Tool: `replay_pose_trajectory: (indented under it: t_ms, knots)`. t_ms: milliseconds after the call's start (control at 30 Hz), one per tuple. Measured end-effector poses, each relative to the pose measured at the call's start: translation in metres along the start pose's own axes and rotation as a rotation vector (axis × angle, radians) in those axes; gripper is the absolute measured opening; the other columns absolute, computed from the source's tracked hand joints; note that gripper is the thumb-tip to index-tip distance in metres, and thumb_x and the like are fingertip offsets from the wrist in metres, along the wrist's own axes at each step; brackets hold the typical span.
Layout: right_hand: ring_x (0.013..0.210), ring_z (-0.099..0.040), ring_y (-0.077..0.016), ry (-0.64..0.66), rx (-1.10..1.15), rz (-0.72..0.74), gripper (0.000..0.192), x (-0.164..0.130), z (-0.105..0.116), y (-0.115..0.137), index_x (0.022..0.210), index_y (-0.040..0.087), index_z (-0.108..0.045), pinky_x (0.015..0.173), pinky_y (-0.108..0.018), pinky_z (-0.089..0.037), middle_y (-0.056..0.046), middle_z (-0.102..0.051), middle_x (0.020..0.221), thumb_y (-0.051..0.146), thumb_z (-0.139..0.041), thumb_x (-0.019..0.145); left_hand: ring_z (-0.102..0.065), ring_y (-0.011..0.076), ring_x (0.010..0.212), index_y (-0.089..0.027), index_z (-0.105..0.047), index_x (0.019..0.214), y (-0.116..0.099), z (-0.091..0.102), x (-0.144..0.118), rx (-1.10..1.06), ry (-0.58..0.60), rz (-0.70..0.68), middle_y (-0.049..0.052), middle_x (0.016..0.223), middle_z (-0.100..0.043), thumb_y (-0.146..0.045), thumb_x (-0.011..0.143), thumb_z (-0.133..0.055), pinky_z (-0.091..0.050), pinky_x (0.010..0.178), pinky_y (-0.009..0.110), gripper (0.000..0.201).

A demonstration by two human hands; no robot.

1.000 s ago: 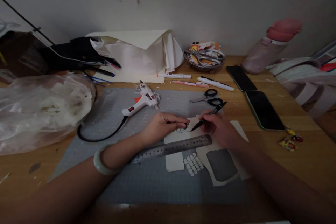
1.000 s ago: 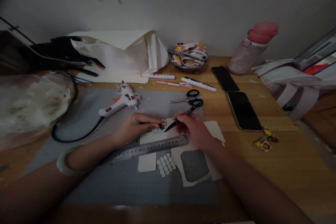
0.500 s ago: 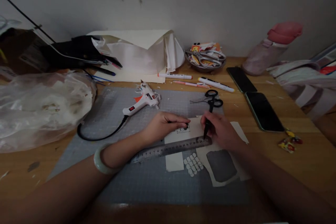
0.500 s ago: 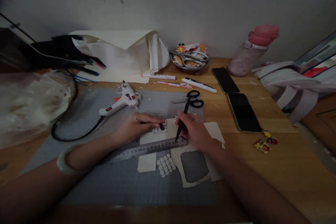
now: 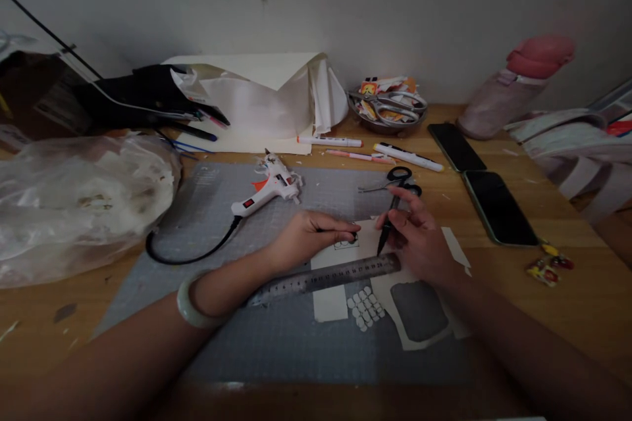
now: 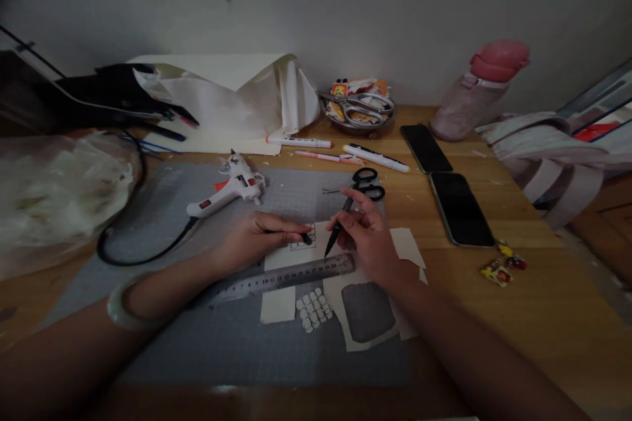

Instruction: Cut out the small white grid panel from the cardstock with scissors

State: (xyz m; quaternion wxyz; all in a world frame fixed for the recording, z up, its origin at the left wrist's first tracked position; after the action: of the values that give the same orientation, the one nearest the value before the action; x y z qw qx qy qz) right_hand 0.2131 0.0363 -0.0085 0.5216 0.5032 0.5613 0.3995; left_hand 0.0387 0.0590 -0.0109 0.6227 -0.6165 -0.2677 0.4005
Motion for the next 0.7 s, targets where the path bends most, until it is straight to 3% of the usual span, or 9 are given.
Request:
replay_pose_trajectory:
  t_ms: [100, 233, 367, 500, 633, 700]
  knots:
    - [0.048, -0.053, -0.0111, -0.094, 0.044, 0.065, 0.036, 0.001, 0.005, 0.004, 0.094, 0.025, -0.057, 0.046, -0.025, -0.04, 0.001, -0.07, 0.071, 0.051, -0.068, 0.071, -0.072, 0.0188, 0.098, -0.02, -0.078, 0.096, 0.0, -0.001, -0.001, 0.024, 0.018, -0.002, 0.001, 0.101, -0.076, -0.017, 0.079, -0.07, -0.055, 0.093, 0.029, 0.019]
    - [0.054, -0.06, -0.0127, -0.088, 0.106, 0.08, 0.032, 0.004, 0.006, 0.004, 0.087, 0.024, -0.056, 0.05, -0.025, -0.044, 0.0, -0.073, 0.078, 0.041, -0.07, 0.065, -0.071, 0.0182, 0.1, -0.02, -0.077, 0.097, -0.001, -0.001, -0.001, 0.024, 0.025, -0.021, 0.0, 0.103, -0.076, -0.021, 0.078, -0.07, -0.054, 0.095, 0.027, 0.02]
    - [0.055, -0.061, -0.0124, -0.089, 0.031, 0.188, 0.031, 0.001, 0.005, 0.007, 0.085, 0.024, -0.054, 0.051, -0.025, -0.046, 0.001, -0.073, 0.077, 0.037, -0.076, 0.067, -0.071, 0.0186, 0.099, -0.02, -0.078, 0.096, -0.001, -0.001, -0.002, 0.019, 0.03, -0.019, 0.0, 0.104, -0.076, -0.022, 0.078, -0.07, -0.054, 0.096, 0.027, 0.02]
    - [0.051, -0.057, -0.0117, -0.147, -0.035, 0.373, 0.026, -0.009, 0.006, 0.013, 0.095, 0.025, -0.057, 0.049, -0.026, -0.046, 0.002, -0.069, 0.07, 0.05, -0.058, 0.087, -0.071, 0.0193, 0.1, -0.02, -0.078, 0.097, -0.001, -0.001, -0.002, 0.034, 0.031, -0.025, 0.001, 0.105, -0.076, -0.023, 0.078, -0.069, -0.054, 0.095, 0.028, 0.021]
    - [0.051, -0.056, -0.0112, -0.147, -0.075, 0.571, 0.024, -0.022, 0.007, 0.022, 0.1, 0.026, -0.057, 0.048, -0.026, -0.046, 0.002, -0.066, 0.074, 0.048, -0.052, 0.093, -0.071, 0.0189, 0.098, -0.019, -0.077, 0.098, -0.001, 0.0, -0.001, 0.045, 0.021, -0.048, 0.002, 0.104, -0.076, -0.023, 0.079, -0.069, -0.054, 0.093, 0.027, 0.022]
    - [0.052, -0.057, -0.0115, -0.136, -0.058, 0.601, 0.023, -0.025, 0.008, 0.022, 0.096, 0.025, -0.056, 0.049, -0.027, -0.047, 0.001, -0.066, 0.075, 0.047, -0.051, 0.093, -0.071, 0.019, 0.099, -0.019, -0.077, 0.099, 0.0, 0.0, -0.001, 0.05, 0.019, -0.038, 0.002, 0.105, -0.076, -0.023, 0.079, -0.068, -0.054, 0.093, 0.027, 0.022]
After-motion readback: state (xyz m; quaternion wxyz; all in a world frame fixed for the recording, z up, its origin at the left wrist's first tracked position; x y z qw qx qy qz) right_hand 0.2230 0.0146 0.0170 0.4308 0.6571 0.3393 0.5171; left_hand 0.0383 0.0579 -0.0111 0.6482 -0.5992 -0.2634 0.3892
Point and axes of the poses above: each hand's wrist, its own x-axis towards the middle knuckle, its own z-axis out of the back of the hand, y = z × x, the point moved 6 cm from there along x, towards the middle knuckle
